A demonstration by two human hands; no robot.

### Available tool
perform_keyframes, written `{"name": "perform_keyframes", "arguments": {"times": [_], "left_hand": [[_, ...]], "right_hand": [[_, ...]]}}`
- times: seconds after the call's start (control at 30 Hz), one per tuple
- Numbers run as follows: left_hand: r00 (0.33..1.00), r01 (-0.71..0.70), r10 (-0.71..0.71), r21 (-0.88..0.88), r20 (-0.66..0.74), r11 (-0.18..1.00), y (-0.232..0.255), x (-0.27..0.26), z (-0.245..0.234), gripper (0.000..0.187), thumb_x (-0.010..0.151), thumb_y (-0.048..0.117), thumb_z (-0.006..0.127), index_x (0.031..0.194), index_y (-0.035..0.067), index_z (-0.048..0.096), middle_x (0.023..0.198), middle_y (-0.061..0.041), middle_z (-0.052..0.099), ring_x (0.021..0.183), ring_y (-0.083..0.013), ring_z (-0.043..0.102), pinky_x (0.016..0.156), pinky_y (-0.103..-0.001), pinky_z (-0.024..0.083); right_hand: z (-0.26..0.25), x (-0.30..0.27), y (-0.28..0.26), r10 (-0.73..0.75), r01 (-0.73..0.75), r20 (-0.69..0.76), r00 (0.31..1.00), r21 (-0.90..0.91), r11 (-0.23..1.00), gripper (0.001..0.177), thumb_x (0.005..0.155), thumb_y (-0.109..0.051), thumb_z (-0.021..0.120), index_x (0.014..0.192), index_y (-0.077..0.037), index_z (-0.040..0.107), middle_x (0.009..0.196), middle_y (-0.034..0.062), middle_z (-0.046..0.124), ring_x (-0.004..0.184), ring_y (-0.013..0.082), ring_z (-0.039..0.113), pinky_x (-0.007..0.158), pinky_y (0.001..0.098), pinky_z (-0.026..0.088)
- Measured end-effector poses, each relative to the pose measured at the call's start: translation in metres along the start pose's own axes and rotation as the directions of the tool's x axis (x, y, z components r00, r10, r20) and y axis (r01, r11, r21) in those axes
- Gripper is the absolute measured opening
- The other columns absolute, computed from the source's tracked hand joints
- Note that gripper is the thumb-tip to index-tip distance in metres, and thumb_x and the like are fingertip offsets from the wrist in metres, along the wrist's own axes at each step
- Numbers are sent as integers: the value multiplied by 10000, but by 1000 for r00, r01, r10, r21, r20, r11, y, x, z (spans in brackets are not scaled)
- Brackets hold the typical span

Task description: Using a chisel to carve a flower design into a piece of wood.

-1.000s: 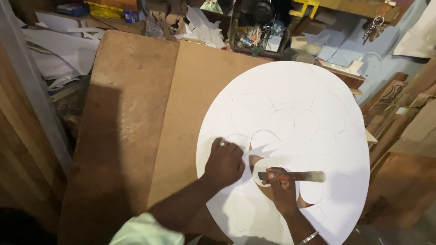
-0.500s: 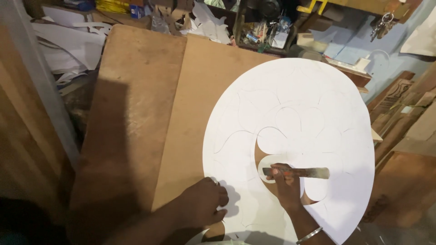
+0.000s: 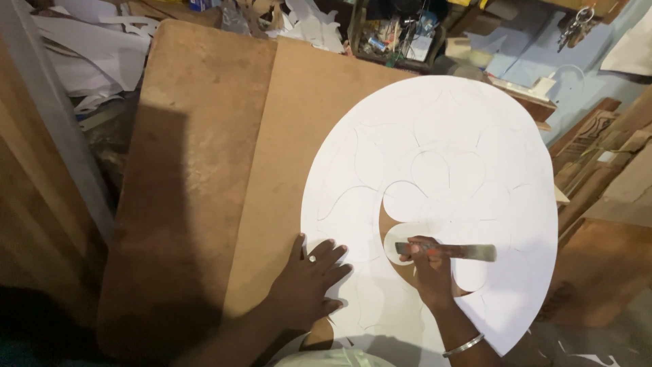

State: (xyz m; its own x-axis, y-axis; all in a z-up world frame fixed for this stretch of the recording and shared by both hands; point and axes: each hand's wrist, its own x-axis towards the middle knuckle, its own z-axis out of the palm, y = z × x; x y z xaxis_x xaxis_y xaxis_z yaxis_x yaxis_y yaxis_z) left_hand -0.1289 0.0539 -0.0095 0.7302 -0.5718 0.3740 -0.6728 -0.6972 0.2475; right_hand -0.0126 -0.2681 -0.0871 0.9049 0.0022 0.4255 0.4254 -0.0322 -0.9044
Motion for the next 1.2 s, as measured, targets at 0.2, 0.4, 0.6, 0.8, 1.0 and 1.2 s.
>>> {"name": "perform_keyframes", "arguments": {"times": [0.2,0.4,0.6,0.8,1.0,1.2], "left_hand": [[1000,3,1,118,-29,993,-8,0,23,733,835,469,719,1463,152,513,1598,-111,367,1481,-334,276,1131,-729,112],[991,-5,27,165,-131,986,-16,-3,45,744,848,541,683,1468,168,509,1594,-109,379,1477,-332,286,1109,-745,155],[978,-20,59,191,-201,981,-17,-3,49,728,847,559,680,1444,166,543,1585,-106,409,1470,-326,321,1091,-764,203],[974,-23,69,208,-216,978,-18,-3,51,722,855,561,680,1444,168,542,1585,-110,409,1471,-328,322,1097,-766,203],[973,-26,74,214,-220,976,-19,-5,52,714,880,570,646,1462,173,529,1596,-105,398,1487,-324,302,1103,-762,193],[975,-20,69,225,-212,974,-17,-4,53,720,874,573,645,1460,170,527,1588,-111,399,1481,-328,306,1104,-760,183]], "right_hand": [[-18,-27,9,-213,189,-96,972,-211,959,309,1084,-201,585,1235,68,583,938,95,710,927,162,663,994,341,506],[-43,-48,13,-232,160,-231,945,-291,943,423,1093,-335,555,1289,39,557,978,94,717,965,158,681,944,327,515],[-51,-52,33,-239,203,-210,948,-180,963,455,1088,-338,586,1330,45,543,1013,120,715,994,178,667,966,330,500],[-50,-52,33,-250,206,-184,951,-229,951,400,1097,-299,563,1324,30,557,1018,107,709,986,166,667,938,319,517],[-50,-51,36,-231,219,-171,958,-86,972,339,1092,-215,571,1325,31,558,1080,116,696,1009,162,642,949,316,502],[-51,-53,36,-209,190,-177,962,-122,974,329,1095,-205,553,1317,38,562,1066,124,698,1004,165,647,943,316,513]]}}
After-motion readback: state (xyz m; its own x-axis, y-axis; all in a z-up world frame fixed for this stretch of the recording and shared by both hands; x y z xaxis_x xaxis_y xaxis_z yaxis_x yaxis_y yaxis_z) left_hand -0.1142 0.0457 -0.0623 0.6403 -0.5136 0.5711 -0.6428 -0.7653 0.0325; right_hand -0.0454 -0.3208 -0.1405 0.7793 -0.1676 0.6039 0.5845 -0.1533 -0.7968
